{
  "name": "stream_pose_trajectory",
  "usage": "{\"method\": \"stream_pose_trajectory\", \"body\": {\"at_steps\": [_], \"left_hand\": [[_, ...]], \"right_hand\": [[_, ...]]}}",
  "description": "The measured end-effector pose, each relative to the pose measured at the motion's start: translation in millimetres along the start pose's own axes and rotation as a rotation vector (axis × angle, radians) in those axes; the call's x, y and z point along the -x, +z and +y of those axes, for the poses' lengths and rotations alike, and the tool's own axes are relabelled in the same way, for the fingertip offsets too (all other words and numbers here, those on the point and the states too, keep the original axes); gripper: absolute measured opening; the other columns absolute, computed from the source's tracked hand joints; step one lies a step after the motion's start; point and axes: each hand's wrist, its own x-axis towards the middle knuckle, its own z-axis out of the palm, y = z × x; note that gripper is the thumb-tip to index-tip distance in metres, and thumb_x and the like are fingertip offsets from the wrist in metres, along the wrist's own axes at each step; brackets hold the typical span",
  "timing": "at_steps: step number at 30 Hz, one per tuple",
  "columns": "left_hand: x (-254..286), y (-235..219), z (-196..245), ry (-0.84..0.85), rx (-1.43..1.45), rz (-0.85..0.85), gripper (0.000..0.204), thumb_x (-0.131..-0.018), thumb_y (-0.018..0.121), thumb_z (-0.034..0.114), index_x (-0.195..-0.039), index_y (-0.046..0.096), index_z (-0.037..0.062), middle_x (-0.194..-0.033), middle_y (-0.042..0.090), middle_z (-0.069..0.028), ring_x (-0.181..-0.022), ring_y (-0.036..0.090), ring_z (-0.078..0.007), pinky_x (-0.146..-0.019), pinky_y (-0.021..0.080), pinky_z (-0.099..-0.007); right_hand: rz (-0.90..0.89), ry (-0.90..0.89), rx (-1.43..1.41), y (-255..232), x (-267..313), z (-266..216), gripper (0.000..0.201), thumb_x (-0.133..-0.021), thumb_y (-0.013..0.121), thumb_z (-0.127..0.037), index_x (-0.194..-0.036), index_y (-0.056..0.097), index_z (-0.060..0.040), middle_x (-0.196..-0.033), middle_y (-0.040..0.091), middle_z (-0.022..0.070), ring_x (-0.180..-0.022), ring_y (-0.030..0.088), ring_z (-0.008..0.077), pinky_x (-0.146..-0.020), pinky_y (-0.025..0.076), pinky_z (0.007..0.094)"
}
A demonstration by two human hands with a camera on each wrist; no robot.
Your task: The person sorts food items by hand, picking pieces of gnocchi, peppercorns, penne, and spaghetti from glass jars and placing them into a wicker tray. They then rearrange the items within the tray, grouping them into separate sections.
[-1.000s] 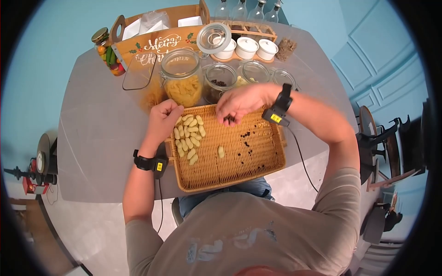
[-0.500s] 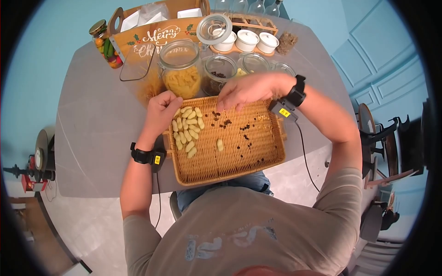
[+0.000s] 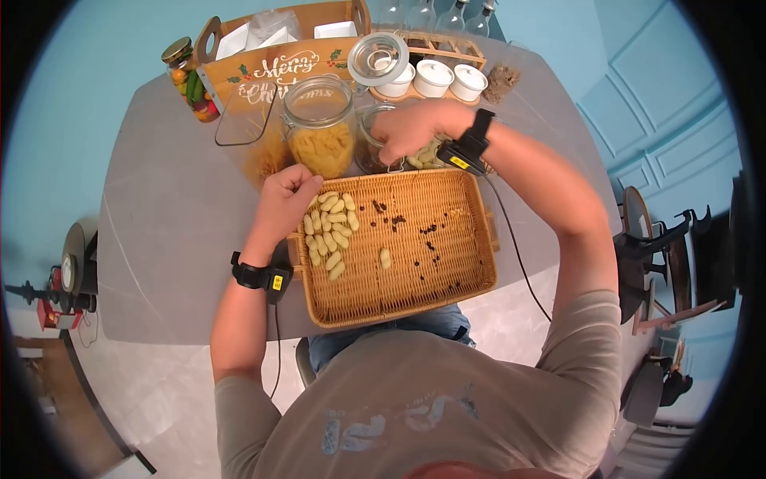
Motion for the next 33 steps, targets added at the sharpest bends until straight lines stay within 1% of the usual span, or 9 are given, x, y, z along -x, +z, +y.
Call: {"method": "stream_pose_trajectory", "body": {"at_steps": [1, 4, 5, 8, 11, 14, 17, 20, 33], "left_hand": [[0.0, -0.2, -0.1, -0.008, 0.002, -0.003, 0.028, -0.104, 0.071, 0.013, -0.081, 0.058, 0.0033, -0.071, 0.049, 0.0100, -0.068, 0.040, -0.0012, -0.060, 0.034, -0.0235], [0.1, -0.8, -1.3, -0.015, 0.001, -0.010, 0.027, -0.104, 0.070, 0.012, -0.082, 0.059, 0.0037, -0.072, 0.050, 0.0104, -0.069, 0.041, -0.0009, -0.061, 0.034, -0.0227], [-0.1, -1.0, -1.9, -0.016, -0.001, -0.011, 0.026, -0.104, 0.070, 0.012, -0.082, 0.059, 0.0038, -0.072, 0.050, 0.0104, -0.069, 0.041, -0.0009, -0.061, 0.034, -0.0227], [-0.8, -0.7, -4.0, 0.004, 0.015, -0.016, 0.029, -0.104, 0.072, 0.013, -0.080, 0.058, 0.0027, -0.070, 0.050, 0.0092, -0.067, 0.041, -0.0013, -0.059, 0.034, -0.0242], [-0.5, -1.4, -3.1, 0.017, 0.016, -0.022, 0.029, -0.104, 0.072, 0.013, -0.080, 0.058, 0.0025, -0.070, 0.051, 0.0091, -0.068, 0.042, -0.0013, -0.059, 0.035, -0.0243], [-0.9, -1.1, -5.0, 0.030, 0.021, -0.023, 0.029, -0.104, 0.072, 0.013, -0.080, 0.058, 0.0023, -0.070, 0.051, 0.0088, -0.068, 0.042, -0.0013, -0.059, 0.035, -0.0244], [-0.4, -0.8, -0.8, 0.024, -0.004, -0.019, 0.029, -0.104, 0.072, 0.013, -0.080, 0.058, 0.0022, -0.070, 0.051, 0.0086, -0.068, 0.042, -0.0015, -0.059, 0.035, -0.0242], [-0.4, -1.8, 1.0, 0.012, -0.016, -0.024, 0.029, -0.104, 0.072, 0.013, -0.080, 0.059, 0.0021, -0.071, 0.051, 0.0086, -0.068, 0.042, -0.0014, -0.059, 0.036, -0.0242], [-0.9, -0.9, -0.5, 0.044, -0.020, -0.010, 0.028, -0.104, 0.072, 0.013, -0.081, 0.060, 0.0016, -0.071, 0.053, 0.0082, -0.068, 0.043, -0.0015, -0.059, 0.035, -0.0242]], "right_hand": [[-0.201, -0.063, -0.001, -5.4, -20.2, 10.7, 0.042, -0.092, 0.070, -0.029, -0.120, 0.071, 0.0021, -0.102, 0.077, 0.0195, -0.100, 0.074, 0.0290, -0.087, 0.054, 0.0439], [-0.396, -0.074, -0.123, 4.2, -70.8, 43.1, 0.056, -0.092, 0.072, -0.032, -0.137, 0.068, 0.0019, -0.124, 0.076, 0.0173, -0.119, 0.069, 0.0288, -0.102, 0.052, 0.0381], [-0.455, -0.013, -0.153, 1.1, -72.9, 44.8, 0.069, -0.093, 0.074, -0.034, -0.150, 0.061, 0.0007, -0.140, 0.069, 0.0166, -0.134, 0.062, 0.0283, -0.113, 0.045, 0.0357], [-0.564, 0.092, -0.256, 1.5, -84.5, 48.8, 0.059, -0.094, 0.075, -0.033, -0.142, 0.068, 0.0007, -0.130, 0.073, 0.0140, -0.123, 0.066, 0.0248, -0.106, 0.050, 0.0374], [-0.564, 0.166, -0.332, -0.1, -80.4, 43.4, 0.048, -0.096, 0.075, -0.031, -0.131, 0.073, 0.0014, -0.119, 0.076, 0.0096, -0.107, 0.069, 0.0185, -0.092, 0.056, 0.0350], [-0.523, 0.131, -0.399, -1.0, -72.4, 43.3, 0.032, -0.097, 0.076, -0.035, -0.109, 0.077, -0.0056, -0.097, 0.077, 0.0042, -0.087, 0.072, 0.0170, -0.077, 0.058, 0.0341], [-0.470, 0.049, -0.454, -10.3, -60.6, 39.5, 0.036, -0.101, 0.073, -0.033, -0.112, 0.078, 0.0013, -0.104, 0.076, 0.0079, -0.088, 0.070, 0.0155, -0.075, 0.058, 0.0295], [-0.188, -0.006, -0.513, -18.2, -38.8, 33.1, 0.035, -0.100, 0.072, -0.031, -0.107, 0.078, 0.0027, -0.099, 0.076, 0.0090, -0.087, 0.071, 0.0166, -0.078, 0.061, 0.0317], [0.041, -0.011, -0.485, -14.6, -17.8, 45.6, 0.023, -0.095, 0.065, 0.004, -0.116, 0.073, 0.0063, -0.097, 0.075, 0.0095, -0.080, 0.073, 0.0153, -0.070, 0.059, 0.0288]]}}
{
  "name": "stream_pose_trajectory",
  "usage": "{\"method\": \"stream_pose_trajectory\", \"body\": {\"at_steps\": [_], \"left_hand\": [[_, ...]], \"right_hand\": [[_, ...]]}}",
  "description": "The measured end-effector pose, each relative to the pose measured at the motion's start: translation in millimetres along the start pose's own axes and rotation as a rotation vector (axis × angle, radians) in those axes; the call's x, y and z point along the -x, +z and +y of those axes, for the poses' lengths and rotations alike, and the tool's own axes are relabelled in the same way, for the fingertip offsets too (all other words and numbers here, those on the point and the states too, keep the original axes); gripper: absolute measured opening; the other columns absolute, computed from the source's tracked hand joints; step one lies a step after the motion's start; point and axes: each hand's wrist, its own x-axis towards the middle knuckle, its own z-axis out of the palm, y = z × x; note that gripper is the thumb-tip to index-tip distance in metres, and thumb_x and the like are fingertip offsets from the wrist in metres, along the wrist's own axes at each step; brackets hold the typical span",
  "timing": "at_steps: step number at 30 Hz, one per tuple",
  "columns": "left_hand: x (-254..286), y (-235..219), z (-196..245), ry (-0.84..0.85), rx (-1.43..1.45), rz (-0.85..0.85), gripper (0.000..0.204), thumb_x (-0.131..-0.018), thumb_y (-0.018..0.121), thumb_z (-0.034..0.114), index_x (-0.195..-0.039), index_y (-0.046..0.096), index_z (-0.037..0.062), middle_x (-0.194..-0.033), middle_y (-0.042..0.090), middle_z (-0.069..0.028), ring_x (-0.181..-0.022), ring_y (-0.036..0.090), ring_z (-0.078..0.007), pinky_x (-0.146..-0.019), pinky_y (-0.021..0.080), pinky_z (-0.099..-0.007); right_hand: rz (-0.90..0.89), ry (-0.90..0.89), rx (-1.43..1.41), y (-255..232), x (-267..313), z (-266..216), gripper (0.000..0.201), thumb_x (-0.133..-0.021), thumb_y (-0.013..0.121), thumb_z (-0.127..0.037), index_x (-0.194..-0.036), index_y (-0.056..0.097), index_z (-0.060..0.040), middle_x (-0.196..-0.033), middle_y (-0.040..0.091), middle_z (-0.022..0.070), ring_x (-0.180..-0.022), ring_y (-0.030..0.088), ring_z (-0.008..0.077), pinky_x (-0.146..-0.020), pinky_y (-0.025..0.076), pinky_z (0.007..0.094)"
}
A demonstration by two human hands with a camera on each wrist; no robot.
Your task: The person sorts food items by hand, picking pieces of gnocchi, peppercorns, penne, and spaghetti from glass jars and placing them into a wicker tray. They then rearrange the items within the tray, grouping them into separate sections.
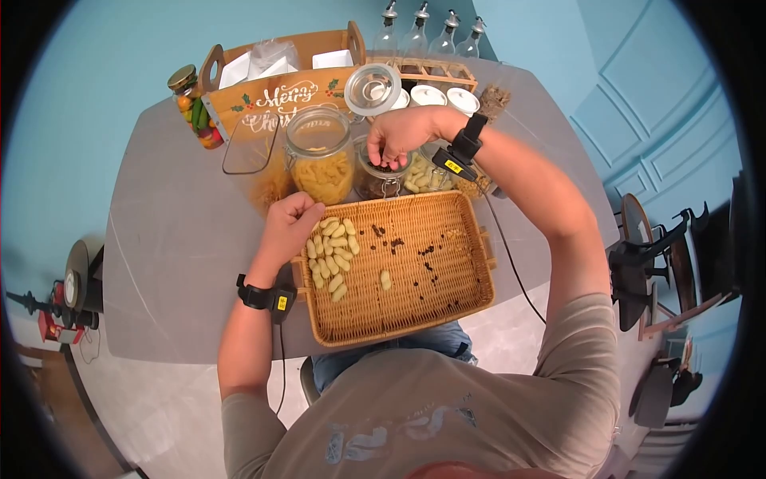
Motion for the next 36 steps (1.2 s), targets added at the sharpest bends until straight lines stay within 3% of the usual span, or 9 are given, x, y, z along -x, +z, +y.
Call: {"method": "stream_pose_trajectory", "body": {"at_steps": [10, 19, 22, 25, 28, 31, 32, 36], "left_hand": [[-0.7, 0.1, -6.2, -0.003, 0.012, -0.003, 0.027, -0.103, 0.071, 0.011, -0.081, 0.059, 0.0027, -0.070, 0.049, 0.0093, -0.067, 0.041, -0.0013, -0.059, 0.034, -0.0234], [-0.6, -0.1, -4.0, -0.011, 0.022, -0.007, 0.028, -0.104, 0.072, 0.012, -0.081, 0.059, 0.0028, -0.071, 0.050, 0.0092, -0.068, 0.042, -0.0009, -0.059, 0.034, -0.0235], [-1.0, -0.4, -4.7, -0.010, 0.017, -0.006, 0.029, -0.104, 0.072, 0.013, -0.081, 0.058, 0.0028, -0.070, 0.050, 0.0091, -0.067, 0.042, -0.0007, -0.059, 0.034, -0.0236], [-0.6, 0.1, -4.1, -0.013, 0.019, -0.006, 0.029, -0.104, 0.072, 0.013, -0.081, 0.058, 0.0028, -0.070, 0.050, 0.0091, -0.067, 0.042, -0.0006, -0.059, 0.034, -0.0234], [-0.2, 0.0, -3.6, -0.015, 0.020, -0.008, 0.029, -0.104, 0.072, 0.013, -0.080, 0.058, 0.0027, -0.071, 0.050, 0.0091, -0.068, 0.041, -0.0006, -0.059, 0.034, -0.0234], [-0.1, 0.0, -2.8, -0.015, 0.007, -0.011, 0.029, -0.104, 0.072, 0.014, -0.080, 0.058, 0.0027, -0.071, 0.050, 0.0090, -0.068, 0.041, -0.0009, -0.059, 0.033, -0.0238], [-0.2, -0.3, -2.6, -0.014, 0.000, -0.011, 0.029, -0.104, 0.072, 0.014, -0.081, 0.058, 0.0027, -0.071, 0.049, 0.0090, -0.068, 0.041, -0.0010, -0.059, 0.033, -0.0239], [0.2, -0.9, -1.3, -0.015, -0.006, -0.021, 0.029, -0.104, 0.072, 0.014, -0.081, 0.058, 0.0026, -0.070, 0.049, 0.0087, -0.068, 0.040, -0.0014, -0.059, 0.033, -0.0243]], "right_hand": [[0.170, 0.026, 0.169, 11.8, 24.2, -22.4, 0.048, -0.093, 0.057, 0.008, -0.139, 0.068, 0.0037, -0.093, 0.074, 0.0099, -0.075, 0.071, 0.0144, -0.066, 0.059, 0.0300], [0.248, -0.071, 0.108, 12.1, 53.2, -27.2, 0.027, -0.092, 0.061, 0.005, -0.114, 0.077, 0.0043, -0.093, 0.076, 0.0074, -0.076, 0.071, 0.0141, -0.069, 0.058, 0.0296], [0.175, -0.106, -0.044, 30.2, 76.7, -36.8, 0.023, -0.094, 0.065, 0.000, -0.113, 0.078, 0.0027, -0.089, 0.077, 0.0068, -0.077, 0.072, 0.0139, -0.069, 0.057, 0.0297], [0.033, -0.126, 0.098, 60.1, 74.9, -34.8, 0.020, -0.094, 0.069, -0.003, -0.111, 0.079, 0.0009, -0.085, 0.076, 0.0078, -0.078, 0.072, 0.0151, -0.072, 0.057, 0.0327], [-0.023, -0.212, 0.321, 94.7, 56.0, -16.2, 0.023, -0.093, 0.070, -0.004, -0.114, 0.078, -0.0013, -0.090, 0.078, 0.0125, -0.086, 0.076, 0.0231, -0.077, 0.058, 0.0382], [0.103, -0.194, 0.455, 126.0, 46.8, -0.9, 0.027, -0.091, 0.069, -0.002, -0.116, 0.079, -0.0028, -0.098, 0.079, 0.0174, -0.097, 0.076, 0.0330, -0.081, 0.058, 0.0428], [0.062, -0.098, 0.460, 132.3, 38.5, 1.3, 0.028, -0.092, 0.068, -0.002, -0.117, 0.078, -0.0032, -0.105, 0.078, 0.0198, -0.104, 0.073, 0.0396, -0.085, 0.058, 0.0463], [0.114, -0.081, 0.486, 137.6, 34.9, 5.3, 0.024, -0.094, 0.067, -0.005, -0.116, 0.078, -0.0033, -0.103, 0.078, 0.0206, -0.103, 0.073, 0.0416, -0.087, 0.058, 0.0485]]}}
